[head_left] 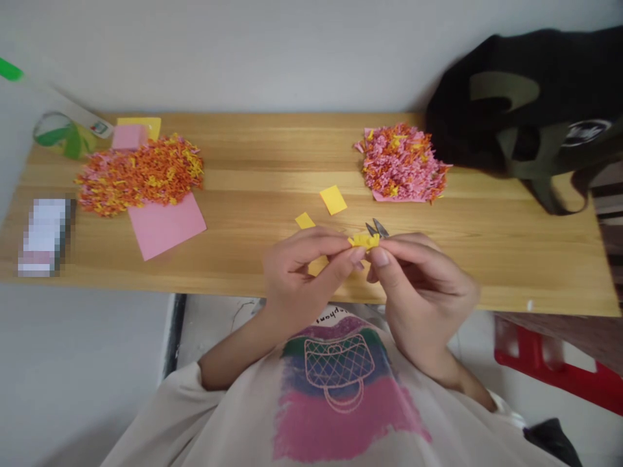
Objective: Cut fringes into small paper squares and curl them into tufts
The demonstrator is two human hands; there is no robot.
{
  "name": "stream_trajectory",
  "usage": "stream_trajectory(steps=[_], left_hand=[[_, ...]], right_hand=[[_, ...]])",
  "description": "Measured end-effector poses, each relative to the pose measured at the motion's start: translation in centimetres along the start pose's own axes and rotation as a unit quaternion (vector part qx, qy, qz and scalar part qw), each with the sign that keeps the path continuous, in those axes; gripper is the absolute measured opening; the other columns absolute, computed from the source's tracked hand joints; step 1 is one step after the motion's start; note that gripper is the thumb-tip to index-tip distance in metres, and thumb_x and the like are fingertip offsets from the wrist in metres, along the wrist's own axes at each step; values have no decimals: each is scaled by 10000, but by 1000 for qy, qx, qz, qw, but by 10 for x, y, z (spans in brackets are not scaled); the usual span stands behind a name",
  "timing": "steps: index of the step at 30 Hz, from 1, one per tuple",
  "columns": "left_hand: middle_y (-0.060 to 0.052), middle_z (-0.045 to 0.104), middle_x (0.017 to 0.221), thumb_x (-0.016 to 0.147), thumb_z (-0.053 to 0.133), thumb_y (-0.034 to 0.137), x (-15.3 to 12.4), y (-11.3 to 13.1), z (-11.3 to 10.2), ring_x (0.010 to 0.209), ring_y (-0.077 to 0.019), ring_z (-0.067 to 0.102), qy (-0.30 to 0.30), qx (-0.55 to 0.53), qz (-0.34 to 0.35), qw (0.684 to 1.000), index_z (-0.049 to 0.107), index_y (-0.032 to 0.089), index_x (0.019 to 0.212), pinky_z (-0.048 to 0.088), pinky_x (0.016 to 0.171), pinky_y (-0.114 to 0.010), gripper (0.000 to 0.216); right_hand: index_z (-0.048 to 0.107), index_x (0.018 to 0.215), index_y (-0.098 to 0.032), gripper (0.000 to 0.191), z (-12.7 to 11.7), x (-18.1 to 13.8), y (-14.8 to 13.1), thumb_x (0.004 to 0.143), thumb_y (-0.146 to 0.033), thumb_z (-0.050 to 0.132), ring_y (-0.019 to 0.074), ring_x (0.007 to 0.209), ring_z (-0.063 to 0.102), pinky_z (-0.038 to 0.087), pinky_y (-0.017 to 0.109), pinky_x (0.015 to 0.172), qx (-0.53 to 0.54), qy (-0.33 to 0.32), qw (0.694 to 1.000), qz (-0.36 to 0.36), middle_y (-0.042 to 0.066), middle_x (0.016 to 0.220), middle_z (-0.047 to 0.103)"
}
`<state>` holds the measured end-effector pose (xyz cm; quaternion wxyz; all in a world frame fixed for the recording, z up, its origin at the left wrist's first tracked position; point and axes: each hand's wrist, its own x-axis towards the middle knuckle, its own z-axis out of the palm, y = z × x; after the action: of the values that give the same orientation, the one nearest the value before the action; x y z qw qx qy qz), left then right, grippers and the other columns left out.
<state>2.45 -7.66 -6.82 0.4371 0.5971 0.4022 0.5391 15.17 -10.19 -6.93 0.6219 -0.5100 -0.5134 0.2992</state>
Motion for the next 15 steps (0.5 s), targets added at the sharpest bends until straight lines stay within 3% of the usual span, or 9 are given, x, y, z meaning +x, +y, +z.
stream_trajectory(steps=[8,15], left_hand=[[12,717,714,732,780,159,1,2,-2,658,-100,647,12,0,-13,1000,751,219,711,535,631,-222,70],[24,690,662,693,811,171,1,0,-1,609,-89,616,20,-64,-9,998,723,203,690,508,588,-212,94]], right_hand=[[749,915,-226,213,-1,-1,-1,795,-59,691,105,621,593,462,249,505,1,-14,999,-30,-10,761,698],[742,943,-235,206,-2,-4,-3,809,-91,678,102,594,575,469,255,496,-6,-31,999,-32,4,812,691]])
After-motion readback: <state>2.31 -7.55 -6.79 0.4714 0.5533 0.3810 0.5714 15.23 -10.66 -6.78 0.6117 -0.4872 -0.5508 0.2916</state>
